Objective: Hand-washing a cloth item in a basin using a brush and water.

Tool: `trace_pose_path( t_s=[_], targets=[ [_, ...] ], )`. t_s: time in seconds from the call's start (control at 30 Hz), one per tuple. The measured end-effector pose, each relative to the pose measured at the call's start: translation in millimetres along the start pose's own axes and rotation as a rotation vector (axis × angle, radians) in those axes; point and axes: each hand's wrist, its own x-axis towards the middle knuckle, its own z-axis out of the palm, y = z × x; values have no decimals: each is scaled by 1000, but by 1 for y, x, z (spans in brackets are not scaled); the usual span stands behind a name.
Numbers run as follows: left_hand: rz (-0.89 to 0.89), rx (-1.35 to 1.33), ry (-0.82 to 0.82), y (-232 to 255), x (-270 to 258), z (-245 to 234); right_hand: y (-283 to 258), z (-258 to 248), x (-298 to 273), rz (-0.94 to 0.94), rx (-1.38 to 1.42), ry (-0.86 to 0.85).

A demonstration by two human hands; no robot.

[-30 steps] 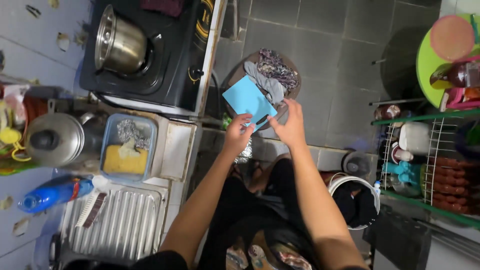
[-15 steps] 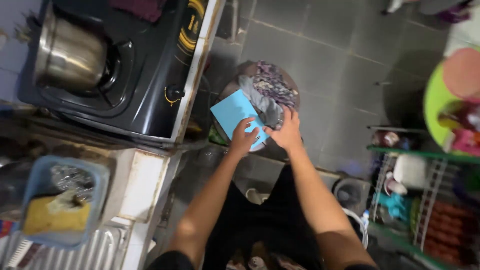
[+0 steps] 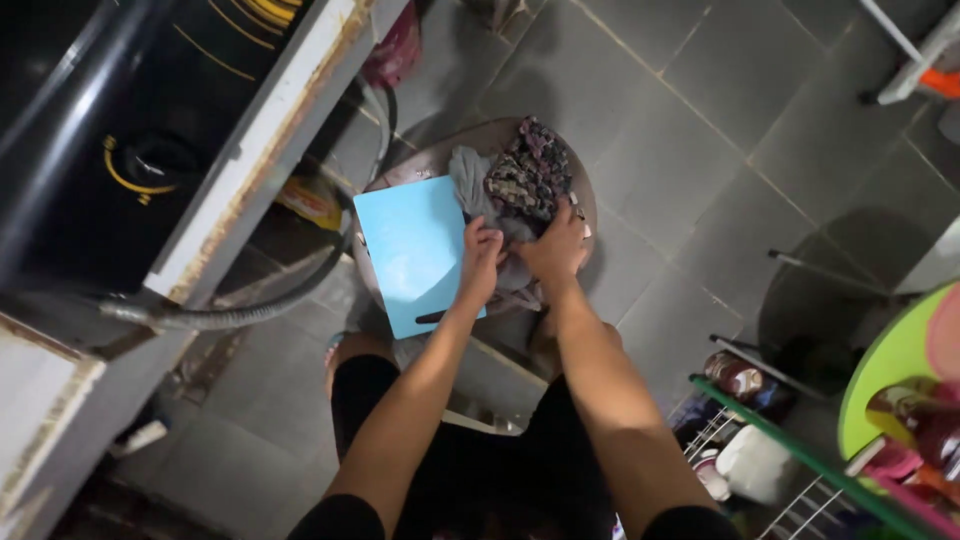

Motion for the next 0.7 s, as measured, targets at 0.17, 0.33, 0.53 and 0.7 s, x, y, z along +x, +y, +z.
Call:
trace_pose_path(
  t_s=[0.17,0.33,0.53,0.7],
  targets=[
    [223,35,76,-41,10,5,41,15,31,-136,196,224],
    [292,-107,134,14,-29,17,24,-53,-6,-267,537,224],
    [18,-208,159,143,-123,28,-10,-144,-98,-843,878,32],
    [-242,-703,117,244,-197,-2,-44,-166,-180,-1118,816,-321]
  ],
)
